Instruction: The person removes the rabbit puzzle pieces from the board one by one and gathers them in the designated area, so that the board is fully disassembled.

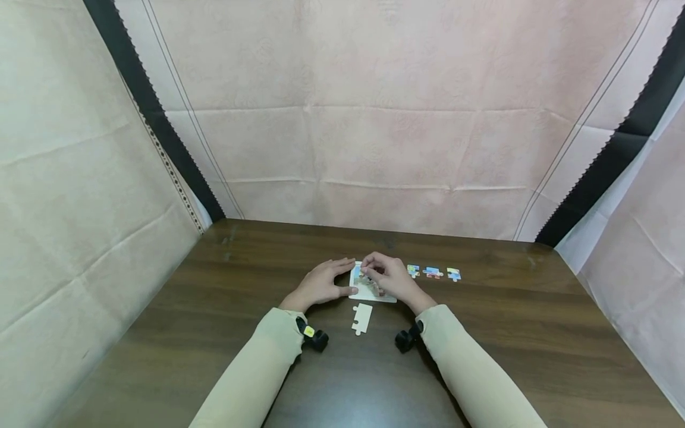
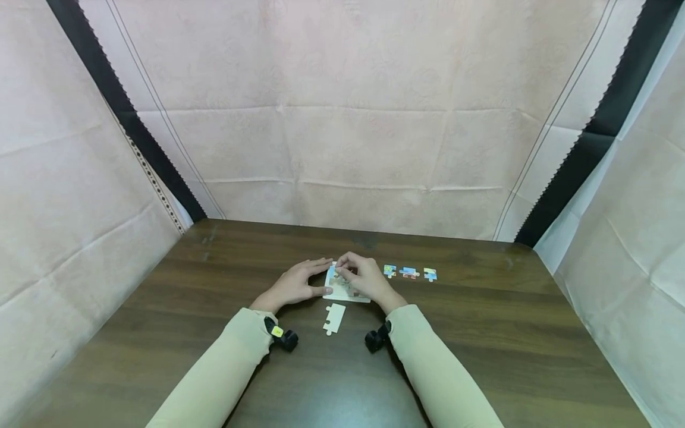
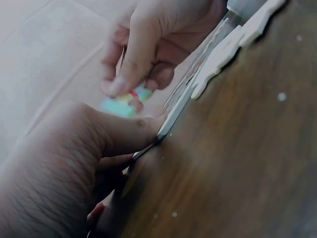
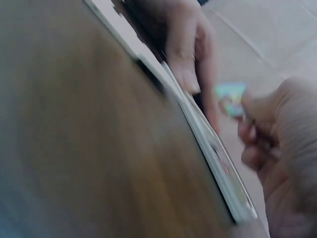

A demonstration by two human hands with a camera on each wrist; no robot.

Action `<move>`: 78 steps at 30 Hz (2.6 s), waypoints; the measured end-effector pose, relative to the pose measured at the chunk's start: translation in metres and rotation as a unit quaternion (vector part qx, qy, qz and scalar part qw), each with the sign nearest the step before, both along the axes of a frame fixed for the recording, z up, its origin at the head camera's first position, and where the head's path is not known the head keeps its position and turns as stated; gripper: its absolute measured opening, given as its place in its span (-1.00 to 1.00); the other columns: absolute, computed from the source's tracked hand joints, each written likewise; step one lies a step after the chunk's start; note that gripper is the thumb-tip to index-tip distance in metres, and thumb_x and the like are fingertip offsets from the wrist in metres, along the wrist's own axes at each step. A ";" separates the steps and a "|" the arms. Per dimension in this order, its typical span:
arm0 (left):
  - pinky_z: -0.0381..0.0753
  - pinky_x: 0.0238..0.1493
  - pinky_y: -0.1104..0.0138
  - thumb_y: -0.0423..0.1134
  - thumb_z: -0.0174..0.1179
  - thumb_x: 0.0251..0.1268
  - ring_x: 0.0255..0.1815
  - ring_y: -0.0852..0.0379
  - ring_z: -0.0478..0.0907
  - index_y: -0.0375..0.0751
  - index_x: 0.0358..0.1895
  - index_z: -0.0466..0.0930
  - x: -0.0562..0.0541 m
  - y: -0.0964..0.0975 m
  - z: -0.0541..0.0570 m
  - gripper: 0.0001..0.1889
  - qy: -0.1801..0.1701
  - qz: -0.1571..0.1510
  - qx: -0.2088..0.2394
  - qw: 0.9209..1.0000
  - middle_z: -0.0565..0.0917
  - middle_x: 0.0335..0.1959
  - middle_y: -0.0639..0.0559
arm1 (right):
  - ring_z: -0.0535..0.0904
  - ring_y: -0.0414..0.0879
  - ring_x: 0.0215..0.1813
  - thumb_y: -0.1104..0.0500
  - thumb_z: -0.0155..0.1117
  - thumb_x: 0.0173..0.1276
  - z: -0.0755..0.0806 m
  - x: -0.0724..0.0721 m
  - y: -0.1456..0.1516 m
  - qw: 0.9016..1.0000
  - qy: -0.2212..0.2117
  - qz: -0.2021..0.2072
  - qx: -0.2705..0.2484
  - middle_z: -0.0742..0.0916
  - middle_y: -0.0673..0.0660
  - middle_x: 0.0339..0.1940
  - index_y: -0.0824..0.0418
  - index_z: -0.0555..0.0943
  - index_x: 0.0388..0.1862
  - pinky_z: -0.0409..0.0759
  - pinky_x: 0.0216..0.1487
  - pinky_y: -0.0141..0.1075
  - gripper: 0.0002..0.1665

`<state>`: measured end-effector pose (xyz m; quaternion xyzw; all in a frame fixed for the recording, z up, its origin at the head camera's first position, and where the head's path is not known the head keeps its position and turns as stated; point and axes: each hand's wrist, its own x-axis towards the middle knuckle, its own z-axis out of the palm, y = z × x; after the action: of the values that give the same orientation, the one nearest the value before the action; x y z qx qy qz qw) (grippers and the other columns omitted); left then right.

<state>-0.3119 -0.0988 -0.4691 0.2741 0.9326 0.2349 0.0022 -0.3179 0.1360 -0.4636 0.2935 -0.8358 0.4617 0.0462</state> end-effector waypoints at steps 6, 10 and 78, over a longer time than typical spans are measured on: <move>0.06 0.55 -0.01 0.28 0.17 0.36 0.58 -0.05 0.11 0.06 0.57 0.22 -0.002 -0.001 -0.003 -0.21 0.004 -0.018 -0.007 1.000 0.23 0.57 0.09 | 0.68 -0.17 -0.25 0.06 0.31 0.47 -0.005 -0.005 0.036 1.000 0.028 -0.010 0.001 0.77 -0.13 -0.23 -0.03 0.71 -0.08 0.66 -0.23 -0.24 -0.88; 0.04 0.56 0.03 0.21 0.16 0.41 0.59 -0.03 0.10 0.04 0.58 0.21 -0.001 -0.002 -0.003 -0.24 0.003 -0.027 -0.008 1.000 0.21 0.58 0.09 | 0.68 -0.17 -0.28 0.05 0.34 0.45 -0.007 -0.002 0.070 0.999 0.031 -0.043 0.009 0.78 -0.14 -0.25 -0.02 0.73 -0.08 0.66 -0.27 -0.26 -0.87; 0.00 0.57 0.06 0.21 0.19 0.39 0.59 0.00 0.08 0.07 0.58 0.21 -0.003 -0.006 -0.002 -0.23 0.000 -0.021 -0.007 1.000 0.21 0.58 0.12 | 0.56 -0.21 0.19 -0.20 0.49 0.23 0.002 0.062 0.016 0.952 0.181 0.190 0.159 0.69 -0.08 0.08 0.05 0.70 0.05 0.55 0.23 -0.22 -0.48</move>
<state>-0.3153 -0.1048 -0.4714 0.2936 0.9282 0.2284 0.0094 -0.2554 0.1519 -0.4613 0.5291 -0.8047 0.2623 0.0608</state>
